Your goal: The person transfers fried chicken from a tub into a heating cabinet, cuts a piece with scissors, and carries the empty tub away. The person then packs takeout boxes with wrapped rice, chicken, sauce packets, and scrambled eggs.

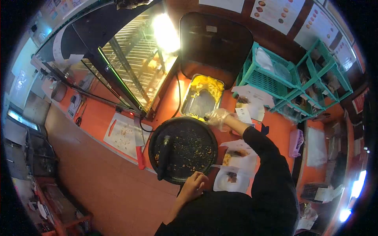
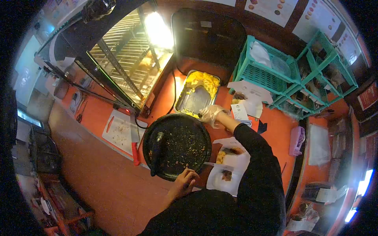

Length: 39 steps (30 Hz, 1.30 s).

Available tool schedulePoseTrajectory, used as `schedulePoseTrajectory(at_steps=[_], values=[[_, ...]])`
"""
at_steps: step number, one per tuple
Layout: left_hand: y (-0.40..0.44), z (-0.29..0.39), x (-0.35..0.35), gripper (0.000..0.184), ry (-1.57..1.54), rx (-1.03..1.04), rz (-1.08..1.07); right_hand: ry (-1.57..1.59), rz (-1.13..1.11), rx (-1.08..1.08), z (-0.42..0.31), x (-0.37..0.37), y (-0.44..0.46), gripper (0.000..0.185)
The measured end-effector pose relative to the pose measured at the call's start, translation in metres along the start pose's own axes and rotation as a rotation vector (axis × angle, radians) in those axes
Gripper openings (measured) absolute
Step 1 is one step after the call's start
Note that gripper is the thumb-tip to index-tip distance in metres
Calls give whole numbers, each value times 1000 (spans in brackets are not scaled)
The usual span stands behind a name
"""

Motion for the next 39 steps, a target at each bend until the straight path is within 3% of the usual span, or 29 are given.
schedulePoseTrajectory(at_steps=[6, 10, 12, 14, 19, 22, 26, 27, 30, 34, 35, 36, 39], values=[[-3, -9, 8, 24, 41, -17, -28, -110, -55, 17, -6, -12, -12, 45], [-4, -4, 3, 23, 72, -8, -11, -134, -66, -23, 20, 0, 21, 37], [-5, -9, 4, 22, 16, -84, -7, -77, -71, -138, 20, -13, 9, 52], [-5, -8, 3, 21, 21, -75, -9, -9, -170, -158, 43, -3, 32, 52], [-4, -7, 5, 18, 18, -28, -2, 442, -238, 170, 102, -11, 30, 40], [-6, 5, 4, 18, -14, -63, -59, 682, -210, 215, 111, -19, 21, 37], [-7, 4, 12, 19, -87, -55, -152, 1118, -85, 93, 80, -42, -35, 38], [-9, 5, 13, 20, -66, -80, -210, 1235, -24, -89, 89, -29, -27, 34], [-12, 5, 14, 22, -150, -77, -285, 1420, 22, -206, 84, -20, -62, 33], [-9, -32, 36, 25, -8, 34, -393, 1453, 52, -201, 44, 2, -149, 33], [-7, -28, 35, 31, -154, -134, -519, 1447, 50, -183, 31, 11, -170, 32], [-5, -35, 41, 37, -99, -37, -521, 1435, 43, -159, 14, 21, -195, 32], [5, -40, 49, 35, -146, -18, -612, 1336, -1, -28, -39, 58, -244, 31]])
Point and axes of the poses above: each hand's wrist, its own y-axis towards the middle knuckle, its own x-axis out of the palm, z = x × y, the point moved 2 cm from there along y, towards the middle knuckle, and after that the axes turned 15 degrees about -z, right-handed, at the moved point
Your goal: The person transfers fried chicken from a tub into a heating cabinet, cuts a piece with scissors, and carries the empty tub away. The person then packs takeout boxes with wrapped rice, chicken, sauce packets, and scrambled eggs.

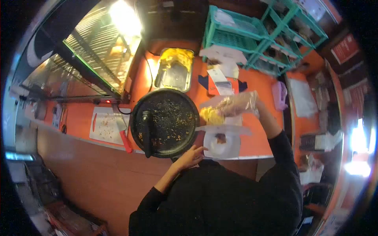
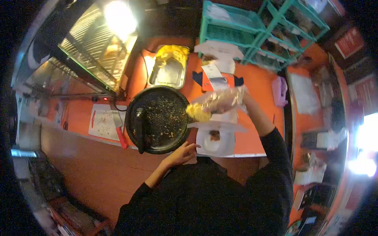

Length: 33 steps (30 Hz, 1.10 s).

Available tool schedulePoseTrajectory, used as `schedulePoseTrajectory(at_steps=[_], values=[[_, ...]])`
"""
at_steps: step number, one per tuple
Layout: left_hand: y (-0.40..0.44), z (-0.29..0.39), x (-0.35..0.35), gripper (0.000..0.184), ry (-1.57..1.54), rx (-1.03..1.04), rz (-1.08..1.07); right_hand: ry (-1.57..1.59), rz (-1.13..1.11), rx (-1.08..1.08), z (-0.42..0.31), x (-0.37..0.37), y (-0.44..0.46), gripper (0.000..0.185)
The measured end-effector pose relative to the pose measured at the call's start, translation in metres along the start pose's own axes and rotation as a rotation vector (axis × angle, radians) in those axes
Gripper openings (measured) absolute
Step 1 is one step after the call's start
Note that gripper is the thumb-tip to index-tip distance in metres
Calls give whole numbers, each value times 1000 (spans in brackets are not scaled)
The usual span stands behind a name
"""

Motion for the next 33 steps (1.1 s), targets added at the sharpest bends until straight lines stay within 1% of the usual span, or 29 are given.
schedulePoseTrajectory(at_steps=[2, 3, 5, 6, 7, 9, 10, 11, 13, 14, 16, 17, 19, 23, 25, 26, 28, 29, 31, 33], values=[[7, -3, -2, 31, 235, 94, 7, -130, 34, 116, 19, 42, -16, 31], [9, -8, 0, 31, 237, 105, -20, -205, 57, 186, 30, 61, -17, 31], [10, -18, 1, 29, 150, 103, -1, -342, 125, 335, 50, 96, -9, 31], [10, -19, 1, 30, 213, 147, 17, -397, 185, 394, 61, 114, -1, 30], [9, -18, 2, 30, 213, 152, -4, -439, 266, 440, 71, 133, 8, 30], [5, -14, 2, 33, 170, 226, 29, -516, 583, 206, 95, 187, 12, 33], [5, -19, 2, 36, 141, 184, -21, -603, 890, -45, 98, 208, 12, 39], [4, -21, 2, 36, 143, 187, -34, -595, 899, -38, 92, 221, 19, 39], [0, -22, 1, 38, 187, 260, -30, -520, 753, 558, 80, 241, 37, 60], [-2, -22, 0, 38, 187, 260, -44, -507, 757, 565, 80, 250, 41, 60], [-2, -22, -3, 42, 200, 271, -80, -423, 762, 567, 87, 264, 48, 71], [-2, -22, -4, 42, 200, 275, -95, -411, 769, 576, 100, 267, 53, 71], [-6, -24, -5, 45, 114, 219, -120, -373, 855, 414, 126, 274, 60, 74], [-6, -24, -5, 46, 156, 236, -146, -264, 869, 412, 112, 267, 40, 74], [-6, -25, -6, 49, 128, 231, -167, -144, 829, 339, 109, 260, 31, 67], [-6, -26, -7, 49, 129, 232, -168, -145, 831, 339, 101, 255, 22, 67], [-9, -26, -7, 48, 139, 252, -161, -50, 778, 411, 80, 248, 4, 58], [-9, -27, -6, 48, 140, 251, -163, -48, 779, 411, 73, 245, -2, 58], [-8, -28, -6, 50, 93, 238, -184, -194, 637, 495, 63, 241, -6, 51], [-7, -24, -8, 52, 125, 250, -195, -229, 665, 508, 75, 241, 17, 51]])
Point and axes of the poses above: each hand's wrist, its own y-axis towards the middle knuckle, its own x-axis out of the palm, z = x × y, the point moved 2 cm from there along y, towards the middle knuckle, and after that the axes turned 15 degrees about -z, right-handed, at the moved point
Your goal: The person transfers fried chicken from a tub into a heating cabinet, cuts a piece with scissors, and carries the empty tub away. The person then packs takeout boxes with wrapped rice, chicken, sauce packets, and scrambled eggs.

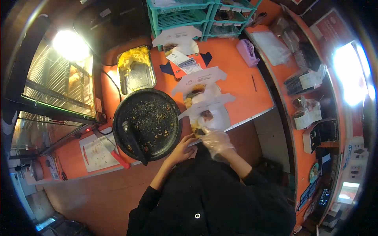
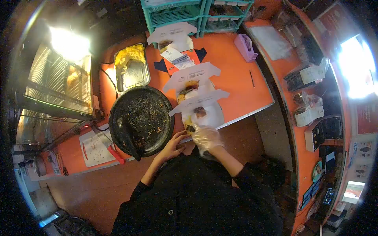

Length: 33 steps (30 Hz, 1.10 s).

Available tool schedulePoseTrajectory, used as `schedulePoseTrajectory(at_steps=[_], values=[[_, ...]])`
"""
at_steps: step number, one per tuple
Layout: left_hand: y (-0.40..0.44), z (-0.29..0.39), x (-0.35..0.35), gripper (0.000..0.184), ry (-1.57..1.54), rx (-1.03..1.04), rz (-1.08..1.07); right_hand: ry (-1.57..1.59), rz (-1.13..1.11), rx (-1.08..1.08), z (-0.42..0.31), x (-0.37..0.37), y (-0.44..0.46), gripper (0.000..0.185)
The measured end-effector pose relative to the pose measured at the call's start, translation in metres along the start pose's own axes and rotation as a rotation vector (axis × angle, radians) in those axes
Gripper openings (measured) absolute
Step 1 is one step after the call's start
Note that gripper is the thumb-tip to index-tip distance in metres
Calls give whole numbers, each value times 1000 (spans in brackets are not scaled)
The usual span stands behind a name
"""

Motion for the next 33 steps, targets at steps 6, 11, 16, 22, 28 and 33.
schedulePoseTrajectory(at_steps=[6, 11, 16, 22, 28, 33], values=[[-1, 8, -1, 54, -9, -34, -34, 26, 209, -162, 12, 0, 23, 58], [-1, 11, 1, 58, 10, -17, -20, -177, 188, -218, 29, 15, 32, 41], [-3, 7, -5, 49, 18, -71, -76, -8, 199, -143, 2, -40, 3, 38], [17, 56, -55, 39, 79, -141, 692, 774, 197, -308, 40, -123, -20, 43], [71, 89, -64, 27, 446, -72, 618, 1095, 53, -256, 38, -195, 6, 44], [51, 77, -27, 22, 414, -59, 527, 900, 25, -310, -4, -231, 48, 39]])
Point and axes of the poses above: each hand's wrist, its own y-axis towards the middle knuckle, its own x-axis out of the palm, z = x × y, the point moved 2 cm from there along y, towards the middle knuckle, and after that the axes turned 15 degrees about -z, right-handed, at the moved point
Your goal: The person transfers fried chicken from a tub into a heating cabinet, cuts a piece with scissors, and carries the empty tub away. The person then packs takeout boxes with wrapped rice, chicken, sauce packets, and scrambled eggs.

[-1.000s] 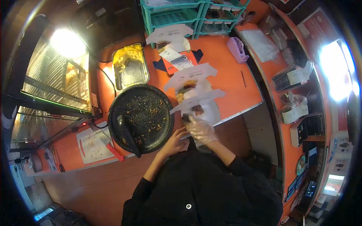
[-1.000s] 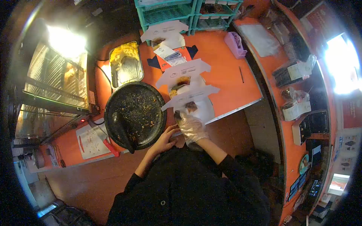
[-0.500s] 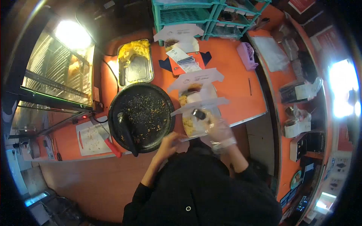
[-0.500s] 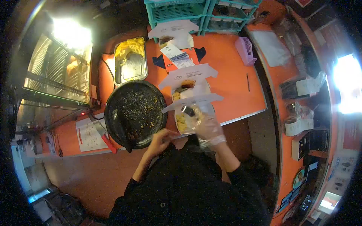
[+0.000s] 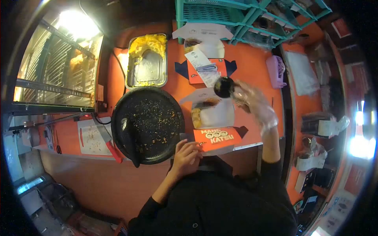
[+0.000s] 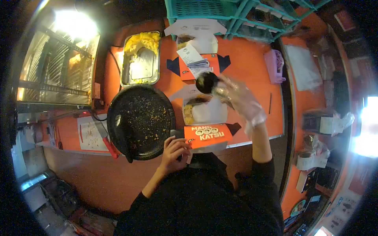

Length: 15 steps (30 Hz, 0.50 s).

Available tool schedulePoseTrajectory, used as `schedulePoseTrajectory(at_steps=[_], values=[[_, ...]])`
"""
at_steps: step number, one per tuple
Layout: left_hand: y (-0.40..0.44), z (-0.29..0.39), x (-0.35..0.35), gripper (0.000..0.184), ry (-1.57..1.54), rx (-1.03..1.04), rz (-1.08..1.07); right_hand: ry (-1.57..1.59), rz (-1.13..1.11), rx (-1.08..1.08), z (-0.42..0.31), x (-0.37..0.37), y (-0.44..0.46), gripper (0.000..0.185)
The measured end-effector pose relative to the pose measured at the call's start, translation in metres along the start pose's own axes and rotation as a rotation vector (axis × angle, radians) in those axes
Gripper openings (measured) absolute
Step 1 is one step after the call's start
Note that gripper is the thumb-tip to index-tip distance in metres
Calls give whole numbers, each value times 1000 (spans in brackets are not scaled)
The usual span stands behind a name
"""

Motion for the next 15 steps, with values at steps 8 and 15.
schedulePoseTrajectory(at_steps=[8, 15], values=[[-11, 8, -4, 17, -66, -292, 394, -1573, -328, -599, -34, 115, 195, 28], [-35, 5, 21, 13, -273, -532, 96, -1766, -406, -416, -19, 182, 232, 20]])
Point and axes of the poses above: each hand's wrist, its own y-axis towards the middle knuckle, its own x-axis out of the palm, z = x × y, the point moved 2 cm from there along y, towards the middle knuckle, and after that the axes turned 15 degrees about -z, right-handed, at the moved point
